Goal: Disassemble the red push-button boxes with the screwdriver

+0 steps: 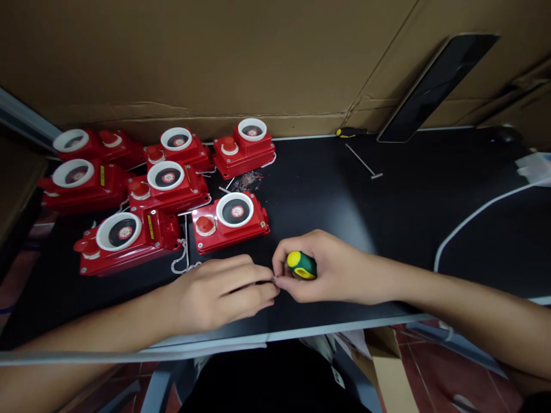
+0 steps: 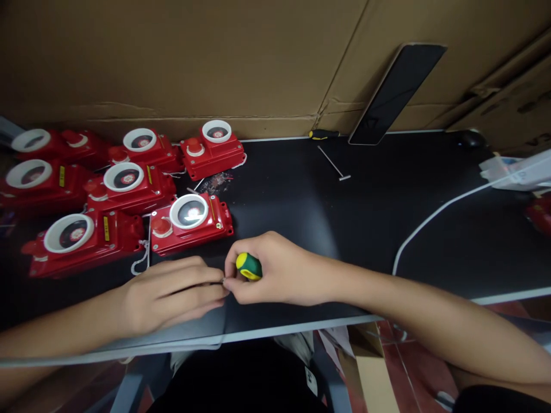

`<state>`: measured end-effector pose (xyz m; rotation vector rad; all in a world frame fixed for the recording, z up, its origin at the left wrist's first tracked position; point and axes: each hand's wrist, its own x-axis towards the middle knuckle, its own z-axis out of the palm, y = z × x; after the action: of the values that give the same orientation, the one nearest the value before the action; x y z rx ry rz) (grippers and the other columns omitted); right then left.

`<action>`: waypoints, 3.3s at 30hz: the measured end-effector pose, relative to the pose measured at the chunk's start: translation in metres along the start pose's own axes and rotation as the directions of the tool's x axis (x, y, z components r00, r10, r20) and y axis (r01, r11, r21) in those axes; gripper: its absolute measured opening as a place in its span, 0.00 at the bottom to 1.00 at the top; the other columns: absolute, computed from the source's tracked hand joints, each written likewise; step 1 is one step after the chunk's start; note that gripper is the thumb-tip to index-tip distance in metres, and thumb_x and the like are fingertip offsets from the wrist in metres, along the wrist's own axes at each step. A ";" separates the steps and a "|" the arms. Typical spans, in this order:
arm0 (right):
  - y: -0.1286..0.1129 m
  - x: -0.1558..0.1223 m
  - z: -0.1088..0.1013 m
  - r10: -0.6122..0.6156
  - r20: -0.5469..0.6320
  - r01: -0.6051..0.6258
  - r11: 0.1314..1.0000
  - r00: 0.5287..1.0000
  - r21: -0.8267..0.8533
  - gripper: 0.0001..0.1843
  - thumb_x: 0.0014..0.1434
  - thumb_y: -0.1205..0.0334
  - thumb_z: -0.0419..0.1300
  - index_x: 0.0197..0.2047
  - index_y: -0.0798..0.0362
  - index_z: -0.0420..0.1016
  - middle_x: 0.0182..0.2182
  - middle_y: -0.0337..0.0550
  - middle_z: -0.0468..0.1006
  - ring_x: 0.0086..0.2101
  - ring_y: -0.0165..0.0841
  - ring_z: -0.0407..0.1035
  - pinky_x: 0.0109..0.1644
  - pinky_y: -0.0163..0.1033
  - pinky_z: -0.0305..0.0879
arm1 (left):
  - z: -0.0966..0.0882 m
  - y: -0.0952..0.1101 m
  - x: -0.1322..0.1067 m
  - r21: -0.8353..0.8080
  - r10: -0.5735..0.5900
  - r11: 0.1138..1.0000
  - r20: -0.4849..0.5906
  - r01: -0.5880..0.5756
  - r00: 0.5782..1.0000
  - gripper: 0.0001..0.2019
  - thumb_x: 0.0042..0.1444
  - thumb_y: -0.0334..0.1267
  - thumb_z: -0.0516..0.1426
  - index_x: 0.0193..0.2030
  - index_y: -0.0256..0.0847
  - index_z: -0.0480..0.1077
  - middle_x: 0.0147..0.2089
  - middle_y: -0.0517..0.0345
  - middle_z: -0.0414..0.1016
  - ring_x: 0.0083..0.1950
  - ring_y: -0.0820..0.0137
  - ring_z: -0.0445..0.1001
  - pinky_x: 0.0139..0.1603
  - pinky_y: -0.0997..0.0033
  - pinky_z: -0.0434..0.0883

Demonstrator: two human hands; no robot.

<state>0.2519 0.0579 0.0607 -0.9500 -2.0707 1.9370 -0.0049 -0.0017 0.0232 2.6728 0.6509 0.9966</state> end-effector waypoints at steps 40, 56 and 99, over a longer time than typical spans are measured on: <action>0.012 0.007 -0.129 -0.053 -0.690 -0.561 0.540 0.722 -0.628 0.08 0.64 0.63 0.69 0.33 0.50 0.76 0.27 0.44 0.74 0.31 0.37 0.67 0.44 0.46 0.63 | -0.011 0.000 0.006 -0.037 -0.214 0.977 -0.114 0.211 0.970 0.09 0.69 0.23 0.65 0.50 0.40 0.81 0.43 0.56 0.84 0.39 0.73 0.84 0.44 0.77 0.82; 0.007 0.002 -0.022 -0.122 0.065 0.134 0.727 0.990 -0.674 0.18 0.69 0.54 0.75 0.56 0.53 0.82 0.46 0.46 0.85 0.41 0.37 0.78 0.45 0.40 0.68 | -0.010 -0.003 0.002 -0.011 -0.199 0.980 -0.062 0.199 0.978 0.05 0.73 0.26 0.64 0.50 0.39 0.78 0.45 0.54 0.84 0.44 0.73 0.86 0.49 0.78 0.81; 0.019 0.023 -0.075 -0.271 -0.698 0.345 0.938 0.663 -0.036 0.21 0.65 0.42 0.75 0.51 0.45 0.79 0.35 0.40 0.87 0.34 0.36 0.76 0.40 0.41 0.73 | -0.028 -0.019 0.008 0.297 -0.628 0.734 -0.047 0.611 0.777 0.28 0.66 0.46 0.67 0.68 0.39 0.66 0.63 0.42 0.77 0.64 0.47 0.79 0.65 0.45 0.81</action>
<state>0.2786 0.1325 0.0476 -1.0112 -1.5365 1.2131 -0.0246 0.0194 0.0420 2.3794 1.6584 0.6588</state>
